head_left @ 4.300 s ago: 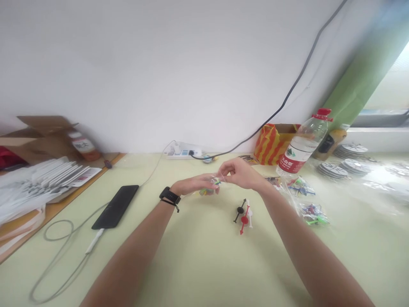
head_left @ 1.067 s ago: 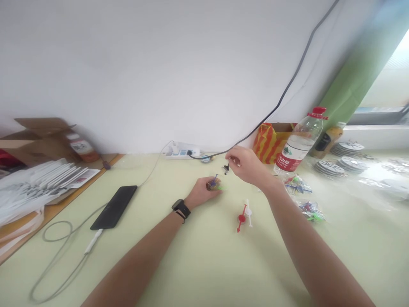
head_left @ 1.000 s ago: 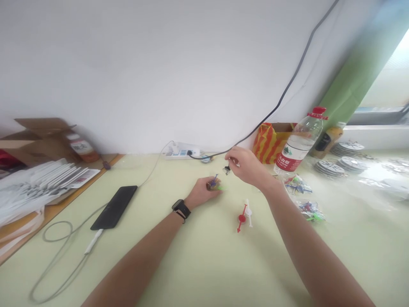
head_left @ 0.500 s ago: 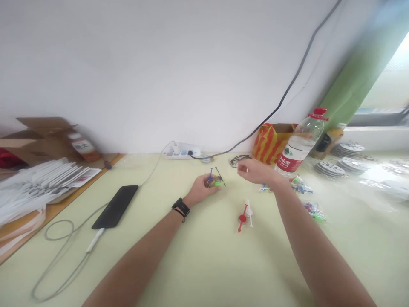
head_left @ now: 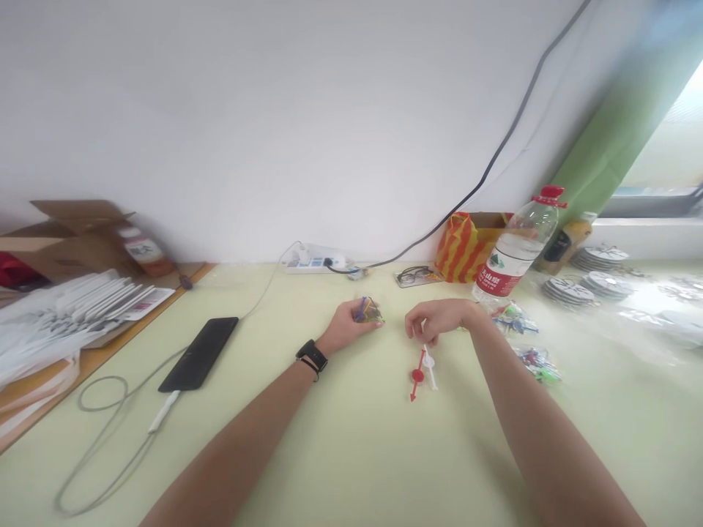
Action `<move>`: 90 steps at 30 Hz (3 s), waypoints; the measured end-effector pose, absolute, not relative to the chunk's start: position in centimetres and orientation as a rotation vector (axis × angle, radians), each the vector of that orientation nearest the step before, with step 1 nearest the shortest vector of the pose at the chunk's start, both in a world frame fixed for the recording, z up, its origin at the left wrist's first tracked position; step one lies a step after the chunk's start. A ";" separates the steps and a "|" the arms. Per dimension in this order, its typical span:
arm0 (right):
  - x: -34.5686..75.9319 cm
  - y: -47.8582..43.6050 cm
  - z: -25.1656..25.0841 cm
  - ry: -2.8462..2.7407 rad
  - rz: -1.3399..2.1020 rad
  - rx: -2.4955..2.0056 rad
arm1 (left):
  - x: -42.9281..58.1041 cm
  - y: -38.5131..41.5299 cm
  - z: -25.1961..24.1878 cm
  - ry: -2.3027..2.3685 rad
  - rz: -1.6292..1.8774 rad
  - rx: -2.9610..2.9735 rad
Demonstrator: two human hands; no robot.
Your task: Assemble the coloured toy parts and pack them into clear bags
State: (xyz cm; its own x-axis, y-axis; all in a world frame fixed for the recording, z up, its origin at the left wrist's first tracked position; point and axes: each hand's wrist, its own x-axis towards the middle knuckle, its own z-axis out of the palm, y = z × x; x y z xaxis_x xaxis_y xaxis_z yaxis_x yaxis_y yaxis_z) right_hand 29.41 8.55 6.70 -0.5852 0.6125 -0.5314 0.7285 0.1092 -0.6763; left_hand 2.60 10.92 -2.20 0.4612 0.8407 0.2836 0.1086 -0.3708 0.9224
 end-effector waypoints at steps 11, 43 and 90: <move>29.5 5.1 12.7 3.082 -1.424 1.683 | 2.7 10.7 -2.1 0.870 0.973 1.824; 22.8 3.8 12.9 3.550 -0.151 1.744 | 2.9 9.8 -1.1 0.940 0.951 2.010; 27.0 5.8 11.8 2.998 -1.716 1.428 | 2.8 10.1 -1.3 0.823 1.003 1.838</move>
State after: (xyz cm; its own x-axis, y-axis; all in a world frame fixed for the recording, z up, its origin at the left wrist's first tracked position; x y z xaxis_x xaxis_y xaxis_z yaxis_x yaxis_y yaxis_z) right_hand 26.96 5.83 11.83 -0.5604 0.8179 0.1304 0.3017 0.3483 -0.8875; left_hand 2.83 10.12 -1.30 0.4588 0.8334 0.3081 0.1400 -0.4102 0.9012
